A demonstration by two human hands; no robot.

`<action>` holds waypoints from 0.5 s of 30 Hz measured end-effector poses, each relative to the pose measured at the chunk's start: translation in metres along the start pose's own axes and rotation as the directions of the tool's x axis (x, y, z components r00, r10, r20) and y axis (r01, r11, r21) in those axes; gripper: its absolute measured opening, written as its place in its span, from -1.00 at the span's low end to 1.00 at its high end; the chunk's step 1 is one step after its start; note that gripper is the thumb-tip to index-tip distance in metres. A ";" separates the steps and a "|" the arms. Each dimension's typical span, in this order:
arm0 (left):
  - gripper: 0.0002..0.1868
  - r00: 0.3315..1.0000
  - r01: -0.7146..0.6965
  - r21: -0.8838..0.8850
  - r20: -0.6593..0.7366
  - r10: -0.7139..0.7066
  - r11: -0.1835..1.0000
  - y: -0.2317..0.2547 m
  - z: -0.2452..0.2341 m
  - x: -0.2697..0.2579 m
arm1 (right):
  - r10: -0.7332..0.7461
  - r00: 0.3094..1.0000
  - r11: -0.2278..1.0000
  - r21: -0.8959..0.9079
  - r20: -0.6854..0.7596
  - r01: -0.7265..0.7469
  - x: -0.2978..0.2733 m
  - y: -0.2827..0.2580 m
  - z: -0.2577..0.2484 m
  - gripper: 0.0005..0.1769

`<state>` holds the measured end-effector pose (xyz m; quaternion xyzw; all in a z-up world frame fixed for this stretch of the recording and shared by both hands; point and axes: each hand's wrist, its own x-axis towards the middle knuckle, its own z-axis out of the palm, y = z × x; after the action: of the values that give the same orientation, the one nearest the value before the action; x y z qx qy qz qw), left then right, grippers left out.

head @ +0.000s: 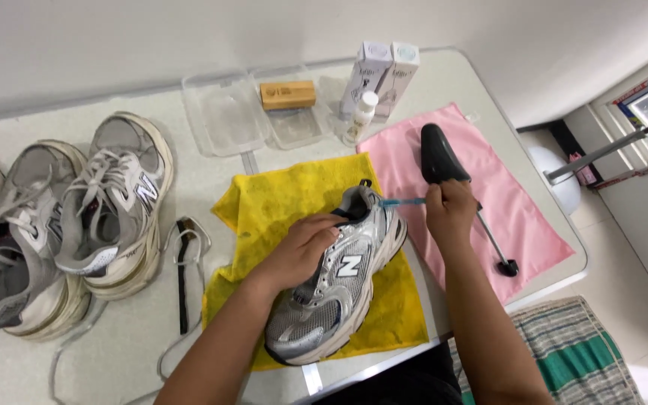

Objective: Detailed cleaning of a sneaker using a toothbrush and cleaning solution.

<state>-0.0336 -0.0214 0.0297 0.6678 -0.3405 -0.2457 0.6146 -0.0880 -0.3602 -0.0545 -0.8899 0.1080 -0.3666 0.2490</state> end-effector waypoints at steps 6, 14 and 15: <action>-0.46 1.000 -0.029 -0.036 -0.014 0.028 0.999 -0.002 -0.001 0.002 | -0.024 0.998 0.989 0.149 0.051 0.016 0.008 0.006 0.018 -0.69; -0.44 0.998 -0.058 -0.052 -0.015 0.058 0.997 -0.010 -0.004 0.007 | 0.058 0.998 0.996 0.064 0.040 -0.060 0.019 0.003 0.019 -0.54; -0.44 0.998 -0.055 -0.053 -0.016 0.054 0.997 -0.011 -0.001 0.003 | 0.060 0.997 0.996 0.063 0.043 -0.062 0.011 0.001 0.017 -0.54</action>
<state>-0.0286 -0.0228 0.0188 0.6432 -0.3475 -0.2330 0.6413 -0.0683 -0.3590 -0.0590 -0.8850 0.1180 -0.3438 0.2909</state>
